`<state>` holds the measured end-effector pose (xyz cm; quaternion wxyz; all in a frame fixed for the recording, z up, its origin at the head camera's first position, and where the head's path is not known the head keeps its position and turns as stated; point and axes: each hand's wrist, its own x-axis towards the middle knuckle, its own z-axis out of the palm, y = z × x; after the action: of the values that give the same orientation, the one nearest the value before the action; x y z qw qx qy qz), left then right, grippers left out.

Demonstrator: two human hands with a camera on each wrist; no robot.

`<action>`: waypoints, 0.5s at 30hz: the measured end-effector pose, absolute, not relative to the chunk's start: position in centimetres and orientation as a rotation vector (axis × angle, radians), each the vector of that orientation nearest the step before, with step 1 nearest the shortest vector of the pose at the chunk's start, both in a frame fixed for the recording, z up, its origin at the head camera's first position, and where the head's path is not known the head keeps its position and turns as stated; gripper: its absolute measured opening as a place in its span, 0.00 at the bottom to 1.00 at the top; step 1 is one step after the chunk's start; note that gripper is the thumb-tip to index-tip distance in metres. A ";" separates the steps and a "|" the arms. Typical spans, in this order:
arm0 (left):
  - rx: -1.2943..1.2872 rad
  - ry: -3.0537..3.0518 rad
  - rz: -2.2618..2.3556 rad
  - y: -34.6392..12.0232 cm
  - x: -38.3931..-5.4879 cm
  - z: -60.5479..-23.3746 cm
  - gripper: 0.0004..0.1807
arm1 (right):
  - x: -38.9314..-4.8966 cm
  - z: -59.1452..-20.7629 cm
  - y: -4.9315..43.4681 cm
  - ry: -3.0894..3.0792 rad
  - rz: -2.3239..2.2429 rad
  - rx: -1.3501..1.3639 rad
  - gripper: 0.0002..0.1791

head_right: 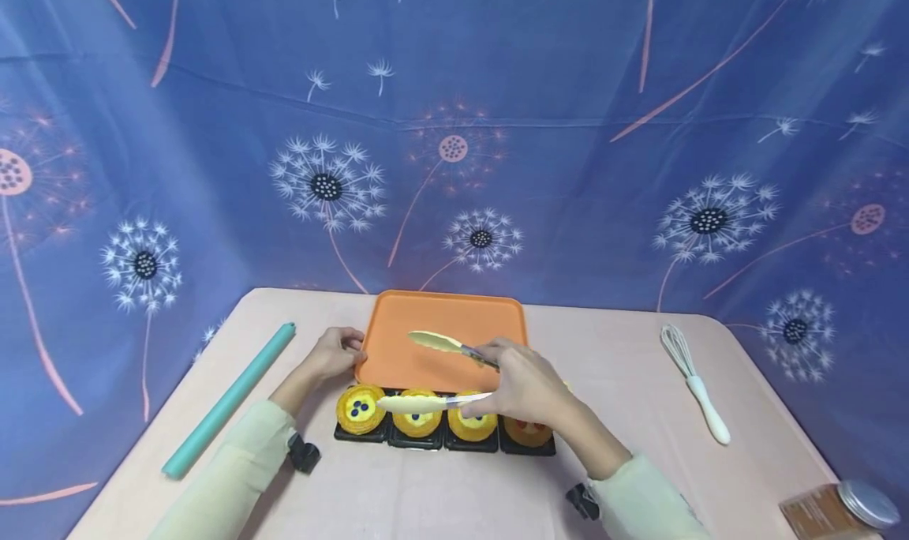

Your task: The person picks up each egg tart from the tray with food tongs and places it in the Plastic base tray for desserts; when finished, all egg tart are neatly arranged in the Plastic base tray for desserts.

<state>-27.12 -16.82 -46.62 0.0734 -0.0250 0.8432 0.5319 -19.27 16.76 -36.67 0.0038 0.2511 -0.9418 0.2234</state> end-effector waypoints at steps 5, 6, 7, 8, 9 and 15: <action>-0.091 2.525 1.591 -17.0 -27.2 -46.7 0.19 | -20.0 -36.9 21.3 -2.912 0.742 0.648 0.48; -0.091 2.527 1.587 -17.1 -27.2 -46.7 0.19 | -20.2 -37.0 22.2 -2.909 0.744 0.623 0.48; -0.090 2.530 1.580 -17.1 -27.2 -46.7 0.19 | -20.5 -37.2 23.2 -2.907 0.747 0.591 0.48; -0.093 2.531 1.578 -17.1 -27.2 -46.7 0.18 | -20.7 -37.4 24.1 -2.909 0.746 0.547 0.46; -0.093 2.531 1.576 -17.1 -27.2 -46.7 0.18 | -20.9 -37.6 25.0 -2.910 0.736 0.499 0.44; -0.098 2.525 1.578 -16.7 -27.2 -46.6 0.18 | -21.0 -39.0 29.7 -2.962 0.730 0.189 0.48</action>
<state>-27.21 -16.66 -46.57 0.0812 -0.0328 0.8447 0.5280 -20.97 29.68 -38.98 0.0425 0.0619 -0.9682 0.2386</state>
